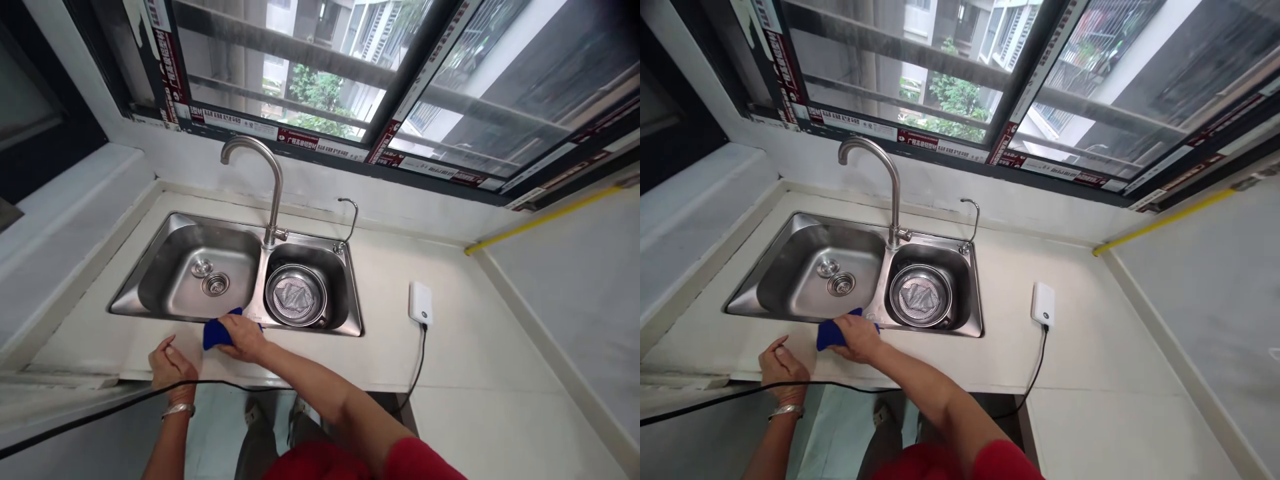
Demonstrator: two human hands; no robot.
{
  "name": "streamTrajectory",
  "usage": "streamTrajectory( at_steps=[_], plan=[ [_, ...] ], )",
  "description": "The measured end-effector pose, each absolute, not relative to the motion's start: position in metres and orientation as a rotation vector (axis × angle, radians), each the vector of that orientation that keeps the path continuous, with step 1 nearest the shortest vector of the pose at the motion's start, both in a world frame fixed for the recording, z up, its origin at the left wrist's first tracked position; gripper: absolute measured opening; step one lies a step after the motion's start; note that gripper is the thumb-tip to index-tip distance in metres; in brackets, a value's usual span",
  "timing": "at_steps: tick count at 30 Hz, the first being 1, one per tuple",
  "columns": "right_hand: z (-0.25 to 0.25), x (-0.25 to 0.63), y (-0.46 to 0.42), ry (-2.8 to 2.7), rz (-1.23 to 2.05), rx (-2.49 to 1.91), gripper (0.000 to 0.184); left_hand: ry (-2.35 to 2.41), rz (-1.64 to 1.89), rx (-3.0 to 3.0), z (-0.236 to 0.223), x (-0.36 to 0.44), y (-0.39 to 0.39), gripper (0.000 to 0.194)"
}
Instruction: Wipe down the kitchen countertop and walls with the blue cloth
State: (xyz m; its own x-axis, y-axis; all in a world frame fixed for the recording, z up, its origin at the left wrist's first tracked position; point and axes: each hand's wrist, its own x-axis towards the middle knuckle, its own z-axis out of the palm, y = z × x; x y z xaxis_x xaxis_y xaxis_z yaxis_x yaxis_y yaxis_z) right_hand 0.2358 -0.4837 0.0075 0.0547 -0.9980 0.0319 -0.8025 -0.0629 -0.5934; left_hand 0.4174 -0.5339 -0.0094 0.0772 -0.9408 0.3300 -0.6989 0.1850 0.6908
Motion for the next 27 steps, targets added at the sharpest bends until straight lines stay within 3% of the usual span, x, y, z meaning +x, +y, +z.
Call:
streamTrajectory(
  at_steps=[7,21,27],
  plan=[
    [-0.014,0.153,-0.45,1.739,-0.632,-1.812,0.066,-1.793,-0.402,1.546,-0.014,0.419,-0.539,0.046],
    [-0.054,0.069,-0.577,2.006,-0.782,-1.708,0.061,-1.835,-0.291,1.616,-0.02,0.421,-0.537,0.033],
    [-0.054,0.088,-0.59,2.023,-0.819,-1.608,0.063,-1.845,-0.276,1.666,-0.021,0.421,-0.539,0.033]
  ],
)
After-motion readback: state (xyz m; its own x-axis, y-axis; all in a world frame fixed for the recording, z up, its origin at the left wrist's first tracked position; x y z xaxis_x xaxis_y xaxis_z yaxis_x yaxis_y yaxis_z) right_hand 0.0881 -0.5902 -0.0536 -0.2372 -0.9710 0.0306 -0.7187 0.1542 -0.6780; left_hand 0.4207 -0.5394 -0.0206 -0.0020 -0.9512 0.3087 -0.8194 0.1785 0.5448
